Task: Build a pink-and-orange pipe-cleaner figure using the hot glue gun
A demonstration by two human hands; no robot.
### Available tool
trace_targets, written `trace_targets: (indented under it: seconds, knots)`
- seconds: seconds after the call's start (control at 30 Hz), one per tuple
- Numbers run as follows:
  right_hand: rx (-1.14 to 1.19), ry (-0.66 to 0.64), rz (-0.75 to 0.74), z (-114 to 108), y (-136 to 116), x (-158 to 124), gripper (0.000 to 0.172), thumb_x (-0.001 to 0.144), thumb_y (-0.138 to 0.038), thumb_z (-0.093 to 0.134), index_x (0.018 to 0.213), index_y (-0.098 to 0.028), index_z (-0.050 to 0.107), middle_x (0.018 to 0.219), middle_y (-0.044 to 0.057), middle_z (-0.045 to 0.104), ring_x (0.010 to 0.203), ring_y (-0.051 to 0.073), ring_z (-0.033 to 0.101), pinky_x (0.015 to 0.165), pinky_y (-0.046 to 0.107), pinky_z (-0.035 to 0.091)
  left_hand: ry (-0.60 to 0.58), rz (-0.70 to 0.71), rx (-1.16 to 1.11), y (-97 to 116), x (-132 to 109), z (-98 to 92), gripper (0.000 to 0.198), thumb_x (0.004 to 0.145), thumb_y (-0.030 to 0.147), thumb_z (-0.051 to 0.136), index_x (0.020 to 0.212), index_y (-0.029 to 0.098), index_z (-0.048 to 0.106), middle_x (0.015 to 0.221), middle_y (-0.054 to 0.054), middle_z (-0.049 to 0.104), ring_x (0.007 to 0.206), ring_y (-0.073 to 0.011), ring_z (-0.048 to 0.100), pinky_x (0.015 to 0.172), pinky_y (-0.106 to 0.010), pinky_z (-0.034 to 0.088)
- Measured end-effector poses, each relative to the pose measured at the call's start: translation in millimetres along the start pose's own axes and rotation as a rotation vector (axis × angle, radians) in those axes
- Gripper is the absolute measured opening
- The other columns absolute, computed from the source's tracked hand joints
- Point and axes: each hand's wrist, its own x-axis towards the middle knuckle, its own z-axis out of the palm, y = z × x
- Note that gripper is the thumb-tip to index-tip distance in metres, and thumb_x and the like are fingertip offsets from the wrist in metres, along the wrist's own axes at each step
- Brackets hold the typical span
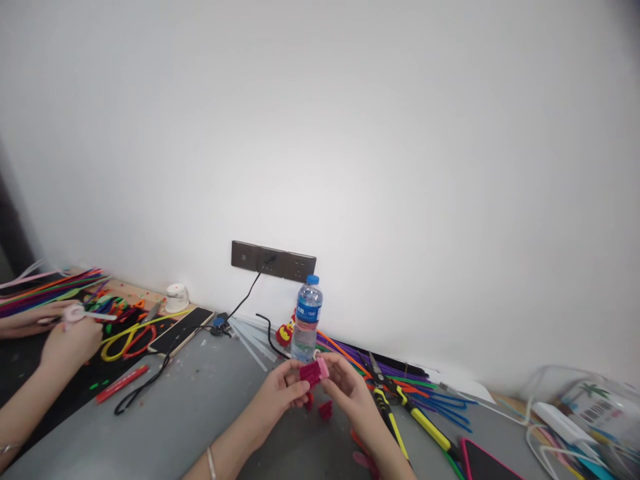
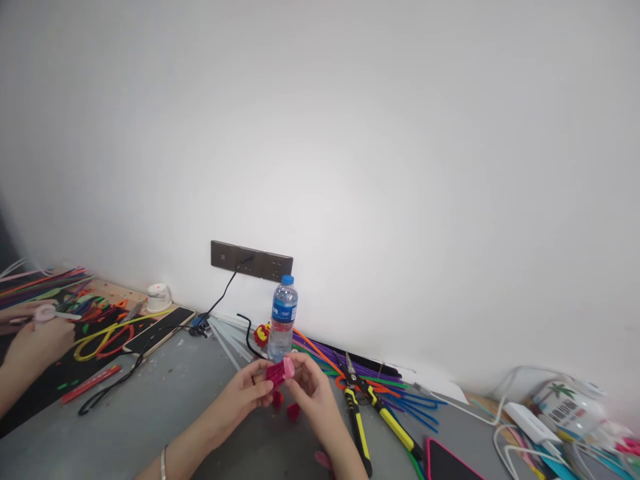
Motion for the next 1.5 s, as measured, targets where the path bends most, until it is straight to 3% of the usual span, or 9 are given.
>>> trace_targets:
  seconds: [0.13,0.3,0.43,0.73,0.93,1.2,1.5]
  knots:
    - [0.008,0.02,-0.018,-3,8,1,0.047,0.077,-0.04,0.071,0.118,-0.022,0.055,0.088,0.004,0.059,0.079,0.019,0.057,0.073,0.032,0.046,0.078,0.063,0.009,-4,5,-6.3,0.043,0.06,0.033,0.083,0.094,0.018,0.06,0.078,0.0,0.068,0.064,-0.0105,0.054,0.061,-0.022,0.039]
    - [-0.051,0.151,-0.031,-13,17,6,0.048,0.077,-0.045,0.068,0.116,-0.02,0.056,0.079,0.001,0.055,0.061,0.014,0.049,0.059,0.028,0.042,0.221,0.213,0.082,-2,17,-19.8,0.045,0.058,0.038,0.083,0.09,0.019,0.059,0.073,0.0,0.069,0.061,-0.0109,0.053,0.058,-0.022,0.036]
    - [-0.081,0.243,-0.04,-19,17,8,0.045,0.076,-0.049,0.067,0.108,-0.019,0.059,0.075,0.0,0.054,0.06,0.014,0.047,0.057,0.027,0.042,0.3,0.159,0.023,4,19,-21.5,0.05,0.057,0.043,0.083,0.095,0.017,0.063,0.072,-0.001,0.068,0.058,-0.0102,0.052,0.058,-0.022,0.036]
    - [-0.062,0.258,-0.066,-11,12,7,0.04,0.077,-0.05,0.067,0.102,-0.02,0.064,0.072,0.001,0.056,0.06,0.015,0.05,0.057,0.027,0.044,0.198,-0.118,-0.23,5,13,-12.2,0.031,0.063,0.037,0.077,0.077,0.017,0.058,0.068,-0.001,0.066,0.059,-0.0103,0.055,0.059,-0.022,0.041]
    - [-0.089,0.149,-0.06,-7,12,4,0.039,0.078,-0.047,0.068,0.105,-0.02,0.064,0.08,0.003,0.059,0.067,0.017,0.054,0.062,0.028,0.045,0.141,-0.085,-0.174,5,11,-10.6,0.026,0.064,0.03,0.075,0.073,0.018,0.054,0.068,0.001,0.065,0.058,-0.0097,0.055,0.06,-0.022,0.039]
    - [-0.109,0.041,-0.032,-3,18,4,0.041,0.077,-0.042,0.07,0.109,-0.019,0.062,0.096,0.008,0.065,0.083,0.023,0.061,0.076,0.035,0.048,0.077,0.007,-0.084,0,9,-11.2,0.03,0.059,0.027,0.081,0.079,0.018,0.06,0.062,0.005,0.059,0.057,-0.008,0.051,0.058,-0.021,0.036]
    - [-0.078,-0.004,-0.018,-4,15,2,0.035,0.078,-0.04,0.07,0.105,-0.019,0.063,0.096,0.009,0.066,0.084,0.023,0.062,0.078,0.035,0.049,-0.018,0.024,-0.028,-2,7,-9.3,0.031,0.06,0.028,0.083,0.082,0.016,0.065,0.074,0.0,0.067,0.062,-0.0091,0.053,0.058,-0.021,0.036]
